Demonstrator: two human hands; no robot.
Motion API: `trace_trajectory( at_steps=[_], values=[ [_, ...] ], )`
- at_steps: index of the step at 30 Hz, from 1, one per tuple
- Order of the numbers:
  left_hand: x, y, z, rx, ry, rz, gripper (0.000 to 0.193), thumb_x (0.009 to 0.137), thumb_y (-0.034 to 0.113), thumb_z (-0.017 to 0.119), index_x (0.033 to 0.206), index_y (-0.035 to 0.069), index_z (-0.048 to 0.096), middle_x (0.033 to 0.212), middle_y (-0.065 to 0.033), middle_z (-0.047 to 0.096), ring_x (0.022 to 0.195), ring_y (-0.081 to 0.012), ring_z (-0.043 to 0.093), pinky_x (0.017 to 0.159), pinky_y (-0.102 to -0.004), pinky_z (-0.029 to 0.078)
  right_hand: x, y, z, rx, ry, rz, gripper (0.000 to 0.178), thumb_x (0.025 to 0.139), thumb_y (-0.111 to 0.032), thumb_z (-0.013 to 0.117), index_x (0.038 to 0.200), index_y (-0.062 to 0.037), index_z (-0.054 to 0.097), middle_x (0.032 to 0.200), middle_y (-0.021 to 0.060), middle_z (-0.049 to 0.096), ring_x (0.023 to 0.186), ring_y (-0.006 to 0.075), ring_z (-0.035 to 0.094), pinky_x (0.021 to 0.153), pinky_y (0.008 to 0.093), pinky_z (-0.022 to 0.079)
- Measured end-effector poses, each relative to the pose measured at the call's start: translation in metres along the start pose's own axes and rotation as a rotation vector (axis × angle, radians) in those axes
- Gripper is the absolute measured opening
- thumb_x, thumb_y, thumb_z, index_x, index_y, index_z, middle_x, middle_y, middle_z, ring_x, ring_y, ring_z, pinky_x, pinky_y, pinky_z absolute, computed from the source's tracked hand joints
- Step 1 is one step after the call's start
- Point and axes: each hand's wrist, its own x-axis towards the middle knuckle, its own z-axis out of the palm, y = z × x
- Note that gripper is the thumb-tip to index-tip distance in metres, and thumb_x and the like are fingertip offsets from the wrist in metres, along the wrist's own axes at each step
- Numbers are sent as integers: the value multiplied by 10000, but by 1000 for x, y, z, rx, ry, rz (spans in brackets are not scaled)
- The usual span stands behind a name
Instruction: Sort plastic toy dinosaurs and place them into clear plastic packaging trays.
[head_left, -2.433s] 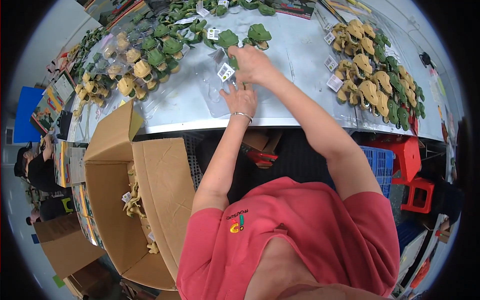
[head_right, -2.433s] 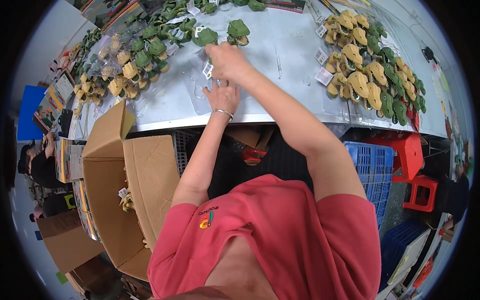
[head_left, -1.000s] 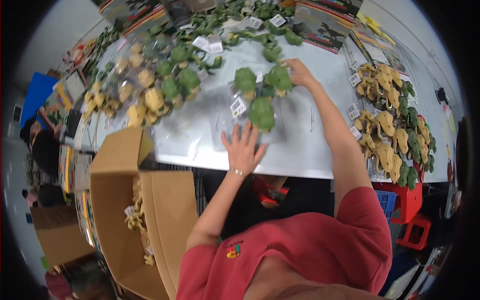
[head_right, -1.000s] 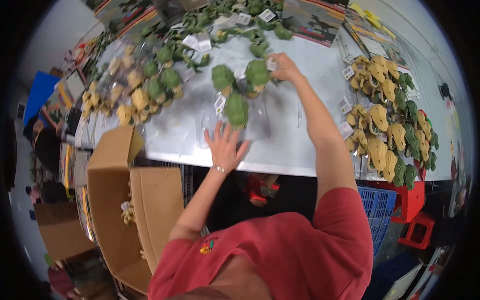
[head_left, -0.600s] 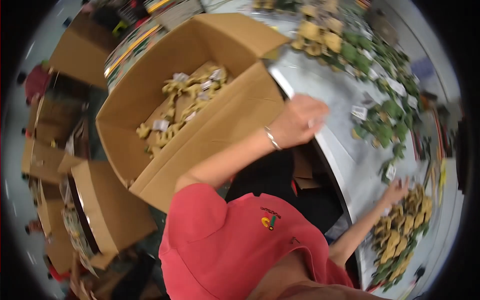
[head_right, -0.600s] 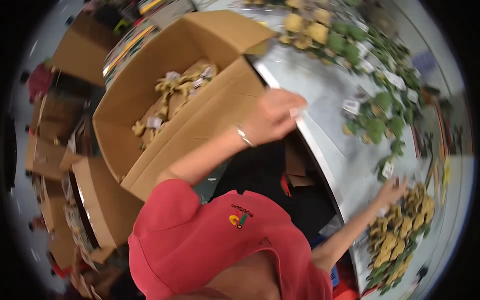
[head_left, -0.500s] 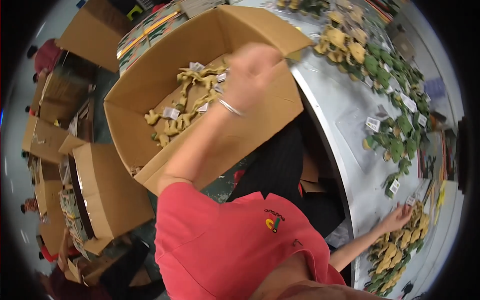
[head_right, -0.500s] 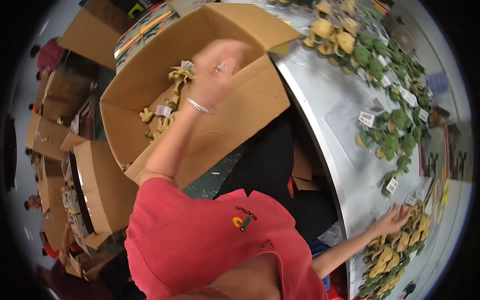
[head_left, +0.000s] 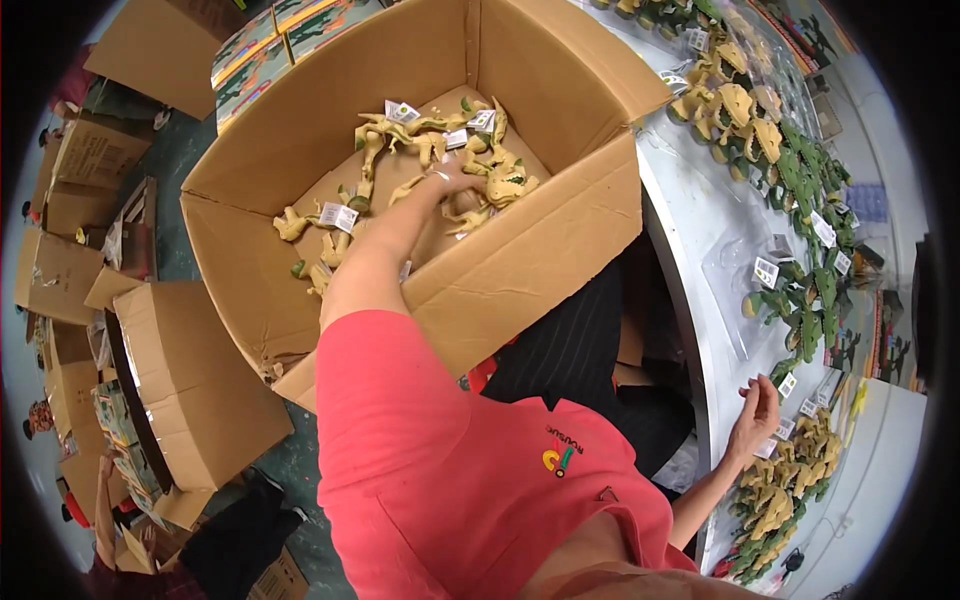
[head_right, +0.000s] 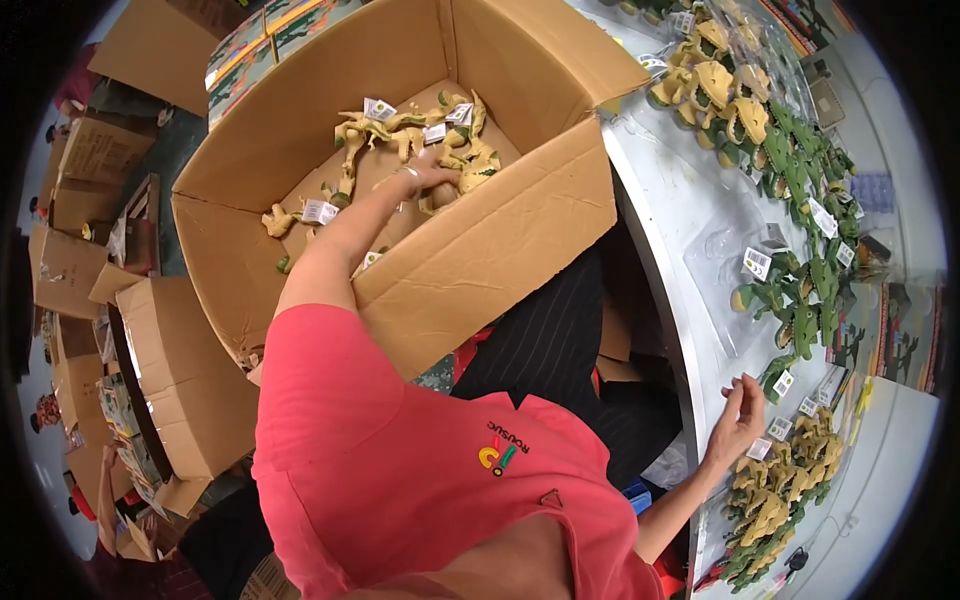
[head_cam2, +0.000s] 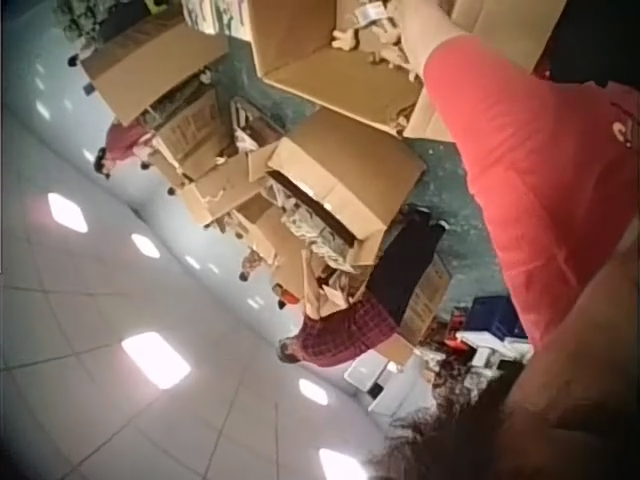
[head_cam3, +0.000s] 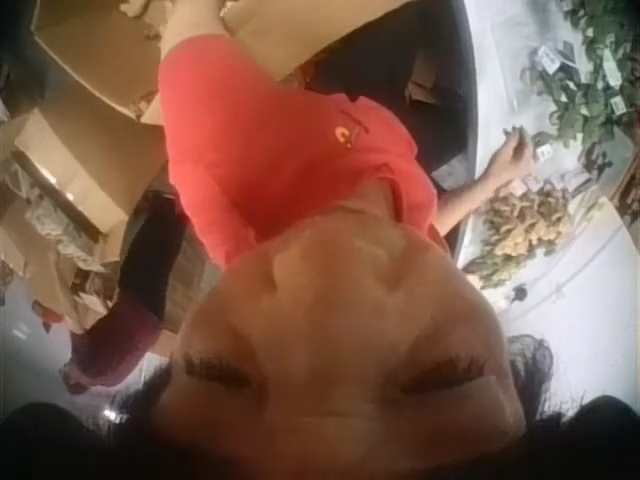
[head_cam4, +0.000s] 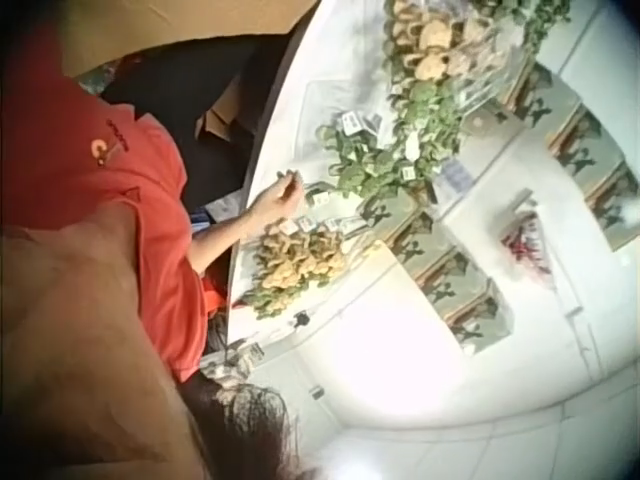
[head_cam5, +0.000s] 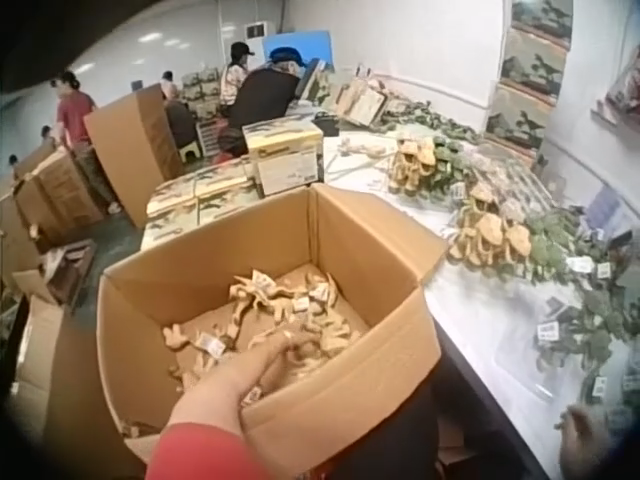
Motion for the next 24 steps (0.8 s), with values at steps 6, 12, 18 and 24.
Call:
trace_trajectory(
  at_steps=[6,12,18,24],
  values=[
    [-26,40,7,259,-59,-23,969,661,475,699,1410,96,214,1327,-245,409,1249,-361,383,1037,-507,250,-10,-29,47,-11,-169,13,148,861,-43,563,981,34,603,831,76,636,699,124,612,670,242,475],
    [-25,-25,37,306,130,-10,1080,516,558,784,1292,-41,330,1206,-236,512,1140,-343,499,976,-418,378,-16,-42,71,-79,-275,1,157,868,-57,561,989,32,605,810,64,634,710,117,613,669,236,480],
    [-58,13,-50,-398,-238,-71,773,650,501,740,1226,68,458,1122,-128,565,806,-215,652,644,-308,518,-18,-31,71,-67,-346,6,163,860,-52,561,989,37,608,785,60,633,695,117,611,659,239,480],
    [-143,25,-134,-855,-129,27,422,832,433,593,1093,105,550,900,-49,610,682,-141,603,596,-262,499,0,-42,93,-27,-448,-175,152,846,-42,567,969,30,619,797,66,634,684,125,617,654,243,488]
  ],
)
